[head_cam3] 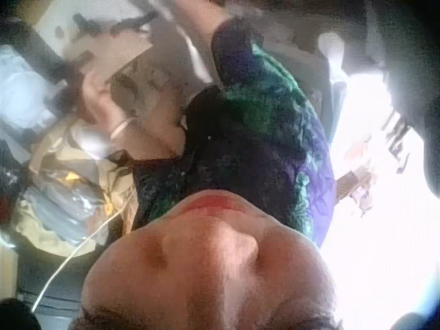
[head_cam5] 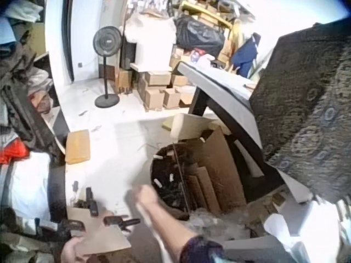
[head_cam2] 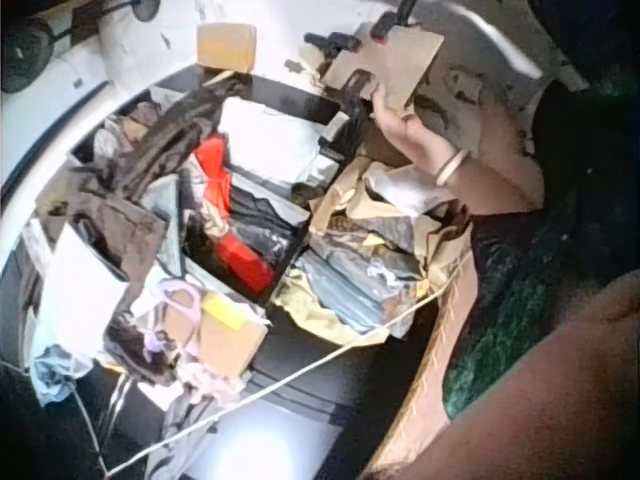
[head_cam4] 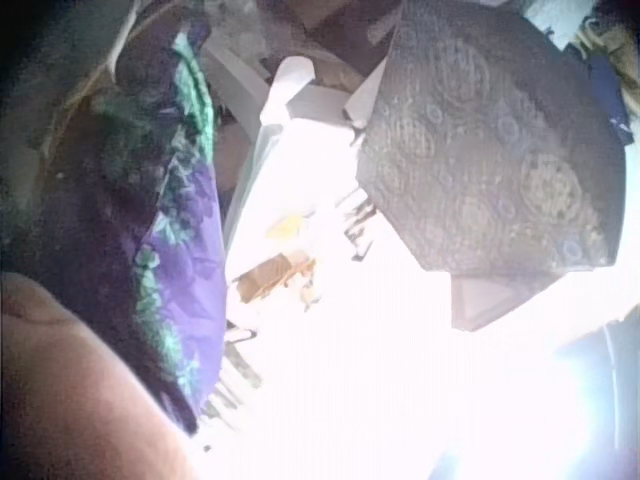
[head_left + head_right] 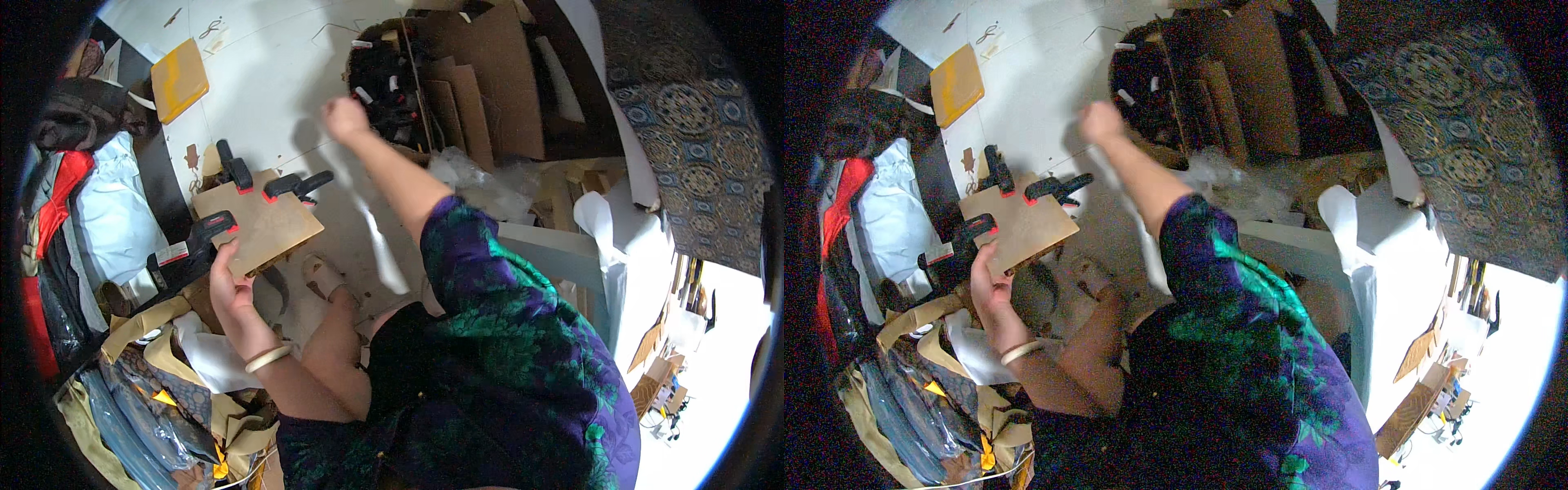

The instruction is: The person assembles and finishes small wooden boxes. They use a utility knife to trim edges, a clamp to secure pieces, and an iron to press surfaces. They also use scissors to trim excess material and a marker to draw lines on the wood.

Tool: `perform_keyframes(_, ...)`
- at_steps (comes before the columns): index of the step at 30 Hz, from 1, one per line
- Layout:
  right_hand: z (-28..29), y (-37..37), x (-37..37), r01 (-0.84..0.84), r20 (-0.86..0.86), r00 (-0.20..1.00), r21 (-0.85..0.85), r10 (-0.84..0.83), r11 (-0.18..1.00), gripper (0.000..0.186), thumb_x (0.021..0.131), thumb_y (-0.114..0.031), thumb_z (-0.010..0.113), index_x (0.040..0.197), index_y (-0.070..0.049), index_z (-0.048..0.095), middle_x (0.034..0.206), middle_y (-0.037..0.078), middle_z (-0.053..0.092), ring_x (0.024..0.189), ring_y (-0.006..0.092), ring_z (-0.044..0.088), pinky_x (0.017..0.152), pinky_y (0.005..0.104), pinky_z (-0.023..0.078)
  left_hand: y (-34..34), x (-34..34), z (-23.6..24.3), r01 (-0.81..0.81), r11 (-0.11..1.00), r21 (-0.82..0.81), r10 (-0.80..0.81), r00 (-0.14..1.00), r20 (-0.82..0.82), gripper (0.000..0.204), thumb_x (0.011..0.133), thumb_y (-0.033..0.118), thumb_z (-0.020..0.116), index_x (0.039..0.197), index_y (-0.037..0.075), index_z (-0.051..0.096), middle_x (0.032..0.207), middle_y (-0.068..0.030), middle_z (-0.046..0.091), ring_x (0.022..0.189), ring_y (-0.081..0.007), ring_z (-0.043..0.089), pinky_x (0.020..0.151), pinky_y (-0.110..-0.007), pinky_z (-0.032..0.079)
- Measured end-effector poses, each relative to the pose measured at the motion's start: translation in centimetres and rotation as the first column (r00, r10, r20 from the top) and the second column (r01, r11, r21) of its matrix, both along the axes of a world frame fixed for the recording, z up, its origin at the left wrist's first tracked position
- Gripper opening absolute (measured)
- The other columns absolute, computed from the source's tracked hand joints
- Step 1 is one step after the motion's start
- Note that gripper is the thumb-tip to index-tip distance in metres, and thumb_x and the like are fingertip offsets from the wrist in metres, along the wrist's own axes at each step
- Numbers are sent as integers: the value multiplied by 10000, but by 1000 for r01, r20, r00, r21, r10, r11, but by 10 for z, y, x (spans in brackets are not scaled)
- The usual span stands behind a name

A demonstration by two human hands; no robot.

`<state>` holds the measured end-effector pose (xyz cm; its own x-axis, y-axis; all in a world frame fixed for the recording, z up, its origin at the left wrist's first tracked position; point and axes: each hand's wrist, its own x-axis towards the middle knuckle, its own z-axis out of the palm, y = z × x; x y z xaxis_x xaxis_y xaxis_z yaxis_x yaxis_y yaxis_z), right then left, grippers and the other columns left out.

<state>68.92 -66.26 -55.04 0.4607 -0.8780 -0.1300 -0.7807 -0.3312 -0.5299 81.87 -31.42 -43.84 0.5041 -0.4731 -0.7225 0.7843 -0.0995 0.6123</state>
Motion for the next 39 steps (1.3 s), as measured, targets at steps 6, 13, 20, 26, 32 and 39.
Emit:
perform_keyframes(6, -24, -60, -85, -117, -608, 785, 44, 120, 992, 531, 964, -296, 658, 1396, -38, 487, 1314, 182, 567, 1227, 366, 558, 1034, 501, 450, -7, 7, -16, -179, 980, 85, 170, 979, 109, 381, 828, 104, 738, 1167, -48, 658, 1151, -147, 686, 986, -256, 713, 807, -373, 606)
perform_keyframes(13, 16, -71, -72, -175, -660, 728, 88, 189, 981, 524, 990, -469, 586, 1284, -36, 606, 1188, 189, 664, 1034, 358, 675, 831, 461, 557, -19, -8, 9, -245, 968, 60, 238, 967, 95, 348, 827, 152, 735, 1131, -8, 680, 1118, -104, 691, 976, -216, 708, 813, -331, 597)
perform_keyframes(20, -72, -128, -43, 294, -419, 869, 7, -263, 956, 1020, 854, -640, 673, 1517, 47, 314, 1339, 240, 615, 1203, 371, 623, 1012, 448, 519, -43, -32, 25, -132, 988, 79, 123, 986, 108, 337, 784, 294, 776, 1082, 161, 694, 1015, 47, 681, 691, -59, 564, 588, -214, 390)
perform_keyframes(26, -61, -136, -44, 565, -131, 813, -56, -567, 823, 439, 780, -163, 809, 1141, 52, 682, 1192, 216, 695, 1083, 316, 695, 903, 409, 579, -42, -34, 14, -223, 975, -6, 223, 974, 36, 358, 813, 177, 759, 1154, 102, 679, 1103, -15, 700, 937, -142, 688, 759, -288, 564)
perform_keyframes(32, -32, -163, -76, 792, 125, 549, 238, -827, 562, 344, 780, -68, 770, 1071, 88, 676, 1092, 202, 707, 866, 276, 735, 674, 414, 599, -44, -34, 10, -194, 981, 9, 194, 981, 34, 419, 810, 184, 764, 1205, 92, 660, 1175, -44, 698, 1082, -202, 682, 936, -377, 553)
perform_keyframes(39, -9, -129, -118, 676, 240, 675, 178, -698, 715, 168, 832, -97, 719, 919, 46, 728, 996, 195, 730, 846, 301, 736, 682, 422, 601, -52, -34, 10, -235, 972, -5, 235, 972, 21, 436, 807, 171, 768, 1216, 73, 655, 1174, -54, 697, 1057, -194, 691, 898, -359, 563)
